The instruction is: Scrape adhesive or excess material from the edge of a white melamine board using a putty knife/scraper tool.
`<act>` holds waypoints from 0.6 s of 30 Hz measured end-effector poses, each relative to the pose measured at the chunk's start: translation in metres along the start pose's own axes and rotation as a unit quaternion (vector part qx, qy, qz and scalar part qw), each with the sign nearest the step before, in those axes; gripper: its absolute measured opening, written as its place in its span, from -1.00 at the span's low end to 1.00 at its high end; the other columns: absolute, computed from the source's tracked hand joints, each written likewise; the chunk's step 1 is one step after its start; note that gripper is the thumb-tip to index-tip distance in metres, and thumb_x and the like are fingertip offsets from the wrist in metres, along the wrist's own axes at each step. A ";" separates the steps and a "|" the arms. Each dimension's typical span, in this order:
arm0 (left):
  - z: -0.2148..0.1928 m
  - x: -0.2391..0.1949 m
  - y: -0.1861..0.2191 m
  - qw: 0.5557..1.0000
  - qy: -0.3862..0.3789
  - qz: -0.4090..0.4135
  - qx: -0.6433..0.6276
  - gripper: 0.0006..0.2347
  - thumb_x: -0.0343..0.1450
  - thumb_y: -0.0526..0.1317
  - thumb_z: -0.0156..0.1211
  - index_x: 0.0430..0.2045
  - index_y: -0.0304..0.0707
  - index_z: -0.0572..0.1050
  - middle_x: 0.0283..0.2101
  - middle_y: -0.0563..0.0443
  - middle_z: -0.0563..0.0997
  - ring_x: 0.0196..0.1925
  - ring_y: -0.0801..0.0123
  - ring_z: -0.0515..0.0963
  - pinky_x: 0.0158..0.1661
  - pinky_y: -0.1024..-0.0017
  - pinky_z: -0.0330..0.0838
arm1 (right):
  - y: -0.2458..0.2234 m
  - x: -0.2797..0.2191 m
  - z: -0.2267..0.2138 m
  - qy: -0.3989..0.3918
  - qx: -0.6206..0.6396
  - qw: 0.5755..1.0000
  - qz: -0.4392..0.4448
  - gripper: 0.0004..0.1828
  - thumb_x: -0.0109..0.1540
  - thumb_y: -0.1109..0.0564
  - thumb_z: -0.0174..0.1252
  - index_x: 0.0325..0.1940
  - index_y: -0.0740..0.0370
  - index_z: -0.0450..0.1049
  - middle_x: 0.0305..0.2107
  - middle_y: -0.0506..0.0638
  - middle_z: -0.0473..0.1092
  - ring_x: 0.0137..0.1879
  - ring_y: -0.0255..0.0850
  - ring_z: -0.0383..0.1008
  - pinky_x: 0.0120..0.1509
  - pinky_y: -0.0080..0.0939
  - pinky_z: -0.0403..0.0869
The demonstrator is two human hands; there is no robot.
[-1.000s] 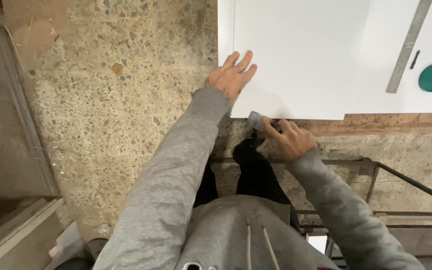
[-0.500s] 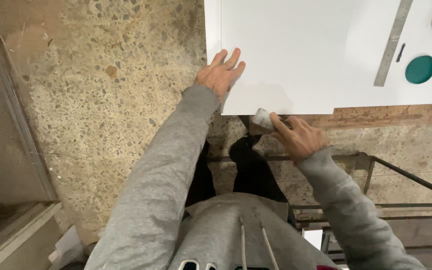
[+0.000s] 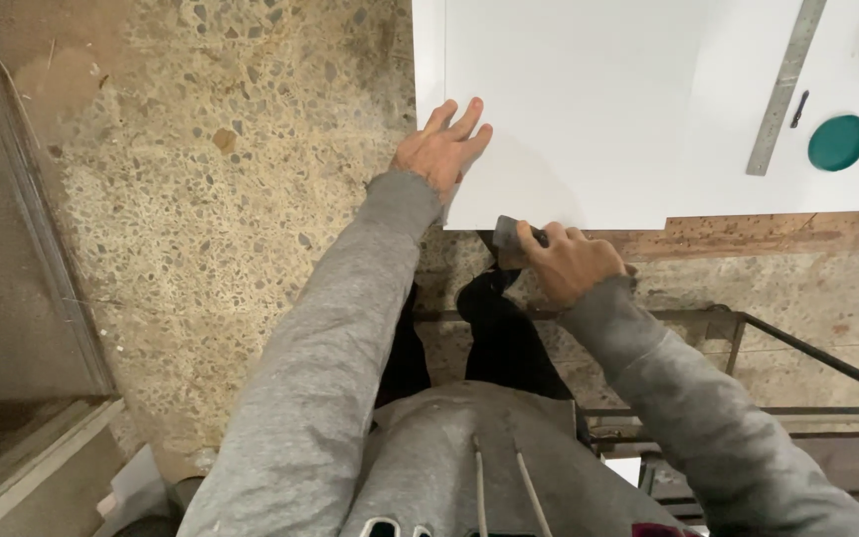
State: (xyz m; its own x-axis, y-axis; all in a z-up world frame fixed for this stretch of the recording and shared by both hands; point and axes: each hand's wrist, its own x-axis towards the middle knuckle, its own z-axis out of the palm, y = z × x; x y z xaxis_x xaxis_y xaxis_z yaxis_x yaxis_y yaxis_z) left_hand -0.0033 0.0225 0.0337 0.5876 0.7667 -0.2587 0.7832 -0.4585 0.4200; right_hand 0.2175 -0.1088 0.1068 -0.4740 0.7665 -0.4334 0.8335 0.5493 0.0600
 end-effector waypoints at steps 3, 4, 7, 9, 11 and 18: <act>0.011 0.004 -0.004 1.000 0.003 0.009 0.002 -0.36 0.31 -0.48 0.27 0.33 0.03 0.32 0.52 0.06 0.08 0.49 0.00 0.15 0.04 0.30 0.56 | -0.009 0.006 -0.001 0.025 -0.001 1.000 0.008 -0.44 0.29 0.06 0.11 0.40 -0.05 0.30 -0.24 0.04 0.49 -0.29 -0.13 0.58 -0.53 -0.15 0.52; 0.015 0.004 -0.005 1.000 0.020 0.013 0.005 -0.36 0.31 -0.48 0.27 0.33 0.05 0.33 0.52 0.07 0.10 0.49 0.02 0.17 0.04 0.30 0.56 | -0.014 0.012 0.003 0.030 0.010 0.999 -0.010 -0.43 0.29 0.04 0.11 0.41 -0.01 0.30 -0.24 0.06 0.50 -0.30 -0.13 0.58 -0.53 -0.16 0.52; 0.005 0.001 -0.002 1.000 0.022 0.011 0.008 -0.35 0.29 -0.48 0.28 0.32 0.06 0.34 0.52 0.08 0.11 0.48 0.04 0.18 0.01 0.28 0.56 | -0.013 0.014 -0.005 0.017 0.018 0.999 -0.025 -0.43 0.31 0.02 0.10 0.42 0.01 0.28 -0.24 0.08 0.50 -0.31 -0.15 0.58 -0.53 -0.19 0.52; -0.004 -0.001 0.002 1.000 0.009 0.006 0.004 -0.35 0.28 -0.49 0.27 0.31 0.06 0.34 0.51 0.08 0.11 0.48 0.03 0.17 -0.01 0.27 0.56 | 0.002 0.002 -0.011 -0.004 0.012 1.000 -0.021 -0.44 0.32 0.02 0.09 0.43 -0.01 0.28 -0.23 0.07 0.51 -0.32 -0.17 0.58 -0.53 -0.21 0.51; -0.009 0.000 0.004 1.000 -0.010 0.000 0.009 -0.33 0.26 -0.50 0.27 0.32 0.03 0.33 0.51 0.05 0.11 0.48 0.01 0.17 -0.01 0.26 0.56 | 0.030 -0.018 -0.013 -0.083 -0.021 0.995 0.050 -0.48 0.45 0.14 0.01 0.50 -0.14 0.22 -0.22 0.07 0.53 -0.42 -0.31 0.54 -0.61 -0.35 0.49; 0.000 0.004 0.001 1.000 -0.009 0.003 0.018 -0.33 0.27 -0.53 0.25 0.33 0.04 0.32 0.52 0.05 0.11 0.47 0.00 0.16 -0.01 0.30 0.57 | 0.037 -0.028 -0.009 -0.080 -0.037 0.994 0.063 -0.47 0.38 0.10 0.03 0.46 -0.15 0.24 -0.21 0.06 0.52 -0.34 -0.26 0.57 -0.59 -0.34 0.52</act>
State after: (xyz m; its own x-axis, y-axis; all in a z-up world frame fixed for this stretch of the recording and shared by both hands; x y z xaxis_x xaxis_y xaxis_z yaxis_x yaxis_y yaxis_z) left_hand 0.0001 0.0253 0.0335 0.5956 0.7555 -0.2729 0.7865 -0.4792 0.3896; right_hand 0.2591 -0.1072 0.1292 -0.3104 0.7716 -0.5552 0.8577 0.4792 0.1864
